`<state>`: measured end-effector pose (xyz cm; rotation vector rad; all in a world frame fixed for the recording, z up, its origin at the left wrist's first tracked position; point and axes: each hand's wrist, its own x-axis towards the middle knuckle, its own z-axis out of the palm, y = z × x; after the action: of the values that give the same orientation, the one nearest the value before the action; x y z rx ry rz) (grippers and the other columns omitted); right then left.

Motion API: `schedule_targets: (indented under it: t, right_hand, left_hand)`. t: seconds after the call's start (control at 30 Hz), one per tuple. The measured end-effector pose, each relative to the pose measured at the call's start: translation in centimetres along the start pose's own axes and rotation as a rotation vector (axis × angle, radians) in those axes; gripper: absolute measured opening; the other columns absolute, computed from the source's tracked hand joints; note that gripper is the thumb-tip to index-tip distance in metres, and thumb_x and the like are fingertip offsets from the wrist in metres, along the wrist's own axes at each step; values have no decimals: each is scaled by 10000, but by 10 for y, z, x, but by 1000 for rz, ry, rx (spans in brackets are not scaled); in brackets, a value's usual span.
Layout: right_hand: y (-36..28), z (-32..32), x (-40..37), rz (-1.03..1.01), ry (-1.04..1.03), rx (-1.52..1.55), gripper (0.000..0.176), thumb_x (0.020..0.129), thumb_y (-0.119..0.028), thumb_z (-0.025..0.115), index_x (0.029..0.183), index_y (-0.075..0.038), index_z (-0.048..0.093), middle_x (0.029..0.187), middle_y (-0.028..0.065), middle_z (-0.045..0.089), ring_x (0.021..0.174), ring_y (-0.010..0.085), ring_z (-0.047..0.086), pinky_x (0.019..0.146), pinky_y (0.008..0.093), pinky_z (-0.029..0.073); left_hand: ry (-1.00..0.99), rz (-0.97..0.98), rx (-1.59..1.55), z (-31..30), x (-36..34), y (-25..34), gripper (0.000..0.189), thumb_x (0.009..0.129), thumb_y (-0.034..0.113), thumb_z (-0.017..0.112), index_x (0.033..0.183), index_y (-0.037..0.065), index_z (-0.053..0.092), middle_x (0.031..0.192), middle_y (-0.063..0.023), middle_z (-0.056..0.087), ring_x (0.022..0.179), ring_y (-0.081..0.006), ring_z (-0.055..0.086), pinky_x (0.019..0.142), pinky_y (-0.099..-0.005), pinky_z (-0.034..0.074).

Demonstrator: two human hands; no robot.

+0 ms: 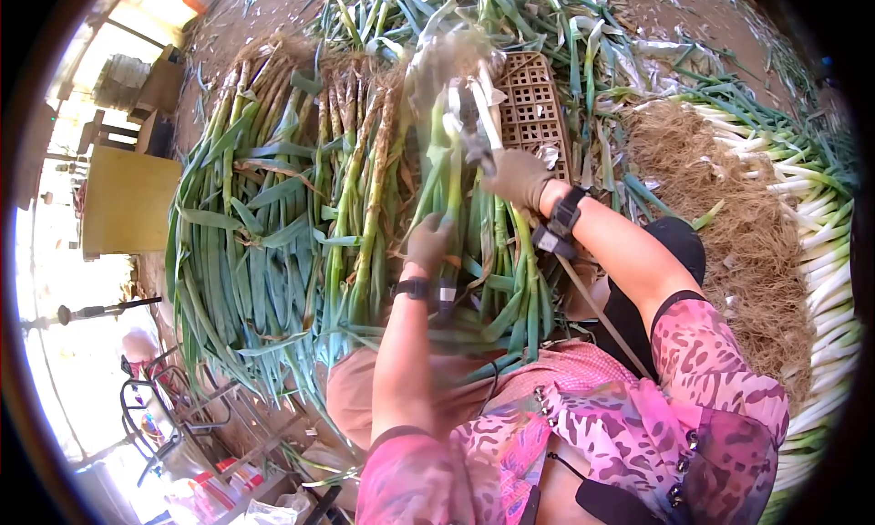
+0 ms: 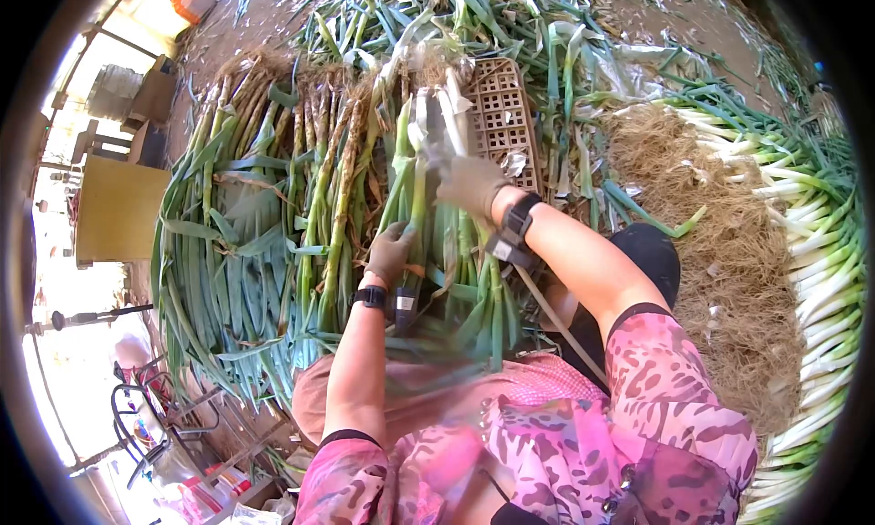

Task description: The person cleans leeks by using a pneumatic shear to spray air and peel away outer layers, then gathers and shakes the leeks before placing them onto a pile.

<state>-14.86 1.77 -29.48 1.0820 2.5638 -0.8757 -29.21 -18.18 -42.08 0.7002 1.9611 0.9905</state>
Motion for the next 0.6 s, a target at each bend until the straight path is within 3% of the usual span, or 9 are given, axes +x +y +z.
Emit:
schedule_targets:
  t: [0.03,0.1,0.17,0.27,0.33,0.4,0.5,0.6]
  right_hand:
    - [3,7,-1,-31,-30,-37,582,887,-390,596,1378,-90,508,1089,244,699,908,371,715,801,443,564]
    - [12,14,0,18,11,-60,599,880,-401,601,1363,-68,480,1068,248,696,923,376,703,814,446,557]
    - [19,10,-4,95,96,19,546,840,-429,635,1129,34,616,1021,240,702,947,376,687,852,442,540]
    - [9,3,-31,-87,-35,6,529,836,-433,638,1100,25,626,995,252,702,930,386,691,849,454,539]
    - [11,21,-40,-151,-120,-53,515,832,-439,640,1075,16,643,968,262,704,918,393,697,848,463,540]
    - [21,31,-38,-84,-104,-30,532,823,-448,649,1075,19,675,988,268,706,943,393,699,867,458,541]
    - [37,31,-36,79,-10,55,543,823,-446,642,1096,20,705,1006,261,711,964,399,699,884,452,543]
    - [41,42,-41,51,95,3,517,816,-438,648,1033,27,714,980,257,716,946,401,703,862,457,551]
  left_hand:
    - [19,20,8,4,1,-5,510,952,279,650,1321,-65,571,1224,-189,674,1101,-232,652,941,-317,500]
    - [-2,-16,131,3,-1,-12,550,923,345,650,1315,-36,585,1184,-227,684,1093,-328,658,943,-373,501]
    - [-11,-18,207,-3,-10,-16,596,898,416,648,1294,-26,598,1146,-267,684,1098,-398,650,950,-412,496]
    - [-2,-119,165,4,-19,-44,576,893,418,657,1265,-20,615,1123,-255,695,1058,-359,674,922,-398,506]
    - [-101,-106,11,19,-28,-24,540,898,429,653,1207,-15,645,1054,-219,718,986,-307,693,873,-379,517]
    - [-183,-34,16,45,-33,1,523,907,427,646,1175,-21,654,1018,-207,724,956,-288,696,853,-370,519]
    - [-99,95,162,79,-53,50,443,937,392,620,1143,3,670,1017,-204,728,966,-331,697,861,-389,518]
    - [-178,23,138,87,-64,61,484,948,447,612,1160,16,673,1026,-205,724,992,-334,691,886,-408,507]
